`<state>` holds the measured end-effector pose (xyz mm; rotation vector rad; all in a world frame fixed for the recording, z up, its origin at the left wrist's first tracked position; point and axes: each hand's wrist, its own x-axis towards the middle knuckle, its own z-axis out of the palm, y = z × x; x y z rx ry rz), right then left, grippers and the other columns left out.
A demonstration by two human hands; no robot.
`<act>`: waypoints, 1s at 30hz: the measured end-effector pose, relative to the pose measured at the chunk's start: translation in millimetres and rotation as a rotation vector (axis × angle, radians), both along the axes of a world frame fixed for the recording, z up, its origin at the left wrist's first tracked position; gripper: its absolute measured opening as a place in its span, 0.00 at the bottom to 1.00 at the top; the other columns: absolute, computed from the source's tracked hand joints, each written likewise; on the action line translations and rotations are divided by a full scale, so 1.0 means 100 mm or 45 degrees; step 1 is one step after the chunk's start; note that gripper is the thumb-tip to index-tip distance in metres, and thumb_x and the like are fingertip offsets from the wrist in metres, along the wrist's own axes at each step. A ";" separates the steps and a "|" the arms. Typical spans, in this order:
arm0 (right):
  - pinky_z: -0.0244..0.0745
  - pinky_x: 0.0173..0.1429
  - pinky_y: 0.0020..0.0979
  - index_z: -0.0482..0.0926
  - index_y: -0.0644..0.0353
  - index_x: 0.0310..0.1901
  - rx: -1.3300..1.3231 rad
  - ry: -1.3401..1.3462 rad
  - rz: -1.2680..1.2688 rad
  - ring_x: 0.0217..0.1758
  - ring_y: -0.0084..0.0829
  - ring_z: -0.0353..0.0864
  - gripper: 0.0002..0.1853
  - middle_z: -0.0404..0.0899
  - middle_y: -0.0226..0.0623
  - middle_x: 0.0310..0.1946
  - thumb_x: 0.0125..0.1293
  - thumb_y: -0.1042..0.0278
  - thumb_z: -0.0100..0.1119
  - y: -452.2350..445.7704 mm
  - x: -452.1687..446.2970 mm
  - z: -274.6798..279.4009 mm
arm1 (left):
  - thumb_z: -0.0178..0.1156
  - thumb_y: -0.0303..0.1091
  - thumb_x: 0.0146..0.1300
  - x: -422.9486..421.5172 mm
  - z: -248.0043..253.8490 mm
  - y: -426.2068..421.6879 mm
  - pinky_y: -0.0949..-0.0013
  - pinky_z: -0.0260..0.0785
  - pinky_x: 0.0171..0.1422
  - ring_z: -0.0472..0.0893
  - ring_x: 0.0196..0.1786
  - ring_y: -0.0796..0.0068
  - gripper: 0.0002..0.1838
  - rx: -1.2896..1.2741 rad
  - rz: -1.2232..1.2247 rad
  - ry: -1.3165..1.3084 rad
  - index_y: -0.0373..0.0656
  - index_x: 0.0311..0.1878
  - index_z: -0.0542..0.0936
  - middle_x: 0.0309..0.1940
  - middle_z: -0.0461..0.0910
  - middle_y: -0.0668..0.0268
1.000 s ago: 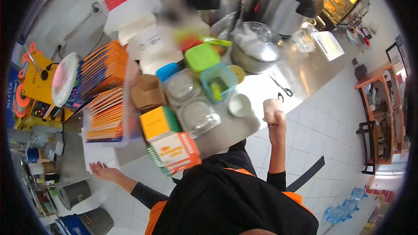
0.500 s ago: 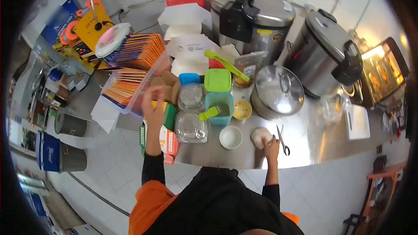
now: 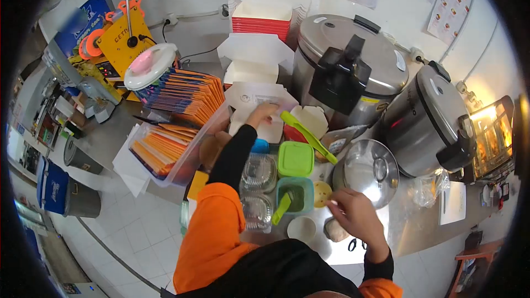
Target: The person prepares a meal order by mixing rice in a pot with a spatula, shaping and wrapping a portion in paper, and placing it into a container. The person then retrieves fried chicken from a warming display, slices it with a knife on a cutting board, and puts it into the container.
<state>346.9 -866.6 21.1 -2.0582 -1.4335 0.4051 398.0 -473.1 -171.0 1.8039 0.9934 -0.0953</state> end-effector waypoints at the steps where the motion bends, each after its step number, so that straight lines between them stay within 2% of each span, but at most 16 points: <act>1: 0.69 0.31 0.39 0.74 0.61 0.29 -0.116 -0.112 0.095 0.30 0.44 0.73 0.08 0.73 0.44 0.25 0.55 0.65 0.53 0.28 0.02 0.03 | 0.54 0.51 0.51 -0.01 -0.08 -0.09 0.64 0.71 0.26 0.79 0.29 0.58 0.26 -0.049 -0.042 -0.138 0.39 0.45 0.72 0.32 0.76 0.53; 2: 0.67 0.31 0.39 0.73 0.63 0.30 -0.020 -0.171 0.147 0.29 0.45 0.73 0.08 0.72 0.45 0.25 0.55 0.67 0.52 0.56 0.08 -0.02 | 0.54 0.51 0.50 -0.01 -0.14 -0.16 0.64 0.72 0.29 0.78 0.31 0.56 0.26 -0.099 -0.082 -0.280 0.39 0.45 0.72 0.32 0.76 0.53; 3: 0.66 0.30 0.40 0.73 0.65 0.30 0.077 -0.232 0.203 0.27 0.46 0.72 0.07 0.72 0.45 0.24 0.55 0.69 0.52 0.84 0.18 -0.11 | 0.54 0.48 0.50 -0.06 -0.08 -0.26 0.63 0.71 0.31 0.78 0.33 0.54 0.24 0.181 -0.148 -0.283 0.40 0.45 0.72 0.34 0.75 0.54; 5: 0.66 0.35 0.42 0.73 0.67 0.32 0.231 -0.178 0.216 0.32 0.48 0.72 0.07 0.72 0.48 0.29 0.54 0.72 0.50 1.44 0.43 -0.22 | 0.55 0.43 0.49 -0.20 0.18 -0.42 0.63 0.71 0.37 0.76 0.36 0.51 0.21 0.743 -0.265 -0.269 0.42 0.46 0.71 0.37 0.74 0.55; 8: 0.67 0.41 0.43 0.71 0.68 0.32 0.481 -0.386 0.199 0.38 0.52 0.70 0.07 0.72 0.53 0.32 0.51 0.77 0.46 2.32 0.95 -0.71 | 0.59 0.36 0.48 -0.21 0.18 -0.25 0.62 0.67 0.46 0.72 0.41 0.50 0.24 1.127 0.035 -0.408 0.46 0.51 0.69 0.45 0.70 0.57; 9: 0.67 0.42 0.43 0.71 0.69 0.33 0.523 -0.452 0.182 0.40 0.52 0.70 0.08 0.71 0.54 0.33 0.50 0.78 0.45 2.55 1.08 -0.83 | 0.58 0.28 0.45 -0.31 0.45 -0.24 0.61 0.64 0.50 0.68 0.51 0.53 0.27 1.256 0.034 -0.455 0.48 0.53 0.67 0.49 0.69 0.58; 12: 0.68 0.42 0.42 0.73 0.67 0.33 0.620 -0.376 0.072 0.41 0.51 0.71 0.08 0.73 0.53 0.32 0.51 0.76 0.46 3.07 1.38 -1.16 | 0.55 0.27 0.47 -0.44 0.47 0.07 0.60 0.61 0.54 0.64 0.56 0.55 0.24 1.781 -0.081 -0.483 0.46 0.52 0.68 0.50 0.68 0.60; 15: 0.69 0.42 0.41 0.76 0.63 0.31 0.144 -0.179 -0.006 0.39 0.49 0.74 0.07 0.76 0.48 0.30 0.51 0.74 0.49 3.25 1.53 -1.21 | 0.52 0.25 0.49 -0.56 0.35 0.20 0.61 0.59 0.56 0.66 0.55 0.56 0.21 1.776 -0.247 -0.594 0.46 0.50 0.68 0.50 0.68 0.60; 18: 0.70 0.35 0.34 0.77 0.63 0.27 0.034 -0.200 -0.122 0.29 0.44 0.76 0.04 0.77 0.46 0.24 0.49 0.75 0.55 3.30 1.51 -1.06 | 0.48 0.26 0.48 -0.63 0.31 0.13 0.62 0.60 0.53 0.69 0.50 0.57 0.17 1.716 -0.157 -0.821 0.44 0.45 0.71 0.47 0.69 0.61; 21: 0.70 0.32 0.33 0.77 0.63 0.27 0.061 -0.098 0.065 0.27 0.41 0.76 0.05 0.77 0.45 0.25 0.46 0.74 0.56 3.38 1.67 -1.21 | 0.48 0.27 0.48 -0.62 0.29 0.15 0.62 0.61 0.47 0.71 0.44 0.60 0.11 1.633 -0.225 -0.846 0.43 0.37 0.72 0.38 0.71 0.62; 24: 0.71 0.38 0.36 0.77 0.60 0.26 -0.203 -0.341 0.022 0.35 0.42 0.77 0.04 0.76 0.47 0.30 0.49 0.72 0.53 3.44 1.64 -1.14 | 0.49 0.28 0.47 -0.51 0.45 0.26 0.63 0.62 0.42 0.72 0.37 0.62 0.05 1.702 -0.306 -0.871 0.43 0.30 0.70 0.31 0.70 0.64; 27: 0.71 0.39 0.36 0.77 0.60 0.26 -0.228 -0.377 0.095 0.36 0.42 0.77 0.04 0.77 0.47 0.30 0.48 0.76 0.52 3.46 1.65 -1.11 | 0.49 0.28 0.47 -0.43 0.55 0.38 0.64 0.63 0.40 0.73 0.33 0.62 0.03 1.661 -0.377 -0.967 0.43 0.28 0.70 0.28 0.70 0.64; 30: 0.71 0.39 0.37 0.77 0.61 0.27 -0.318 -0.452 0.119 0.38 0.42 0.77 0.06 0.76 0.47 0.31 0.46 0.78 0.52 3.42 1.62 -1.08 | 0.50 0.29 0.46 -0.42 0.59 0.43 0.64 0.64 0.38 0.73 0.32 0.62 0.03 1.522 -0.286 -1.036 0.42 0.26 0.70 0.27 0.71 0.63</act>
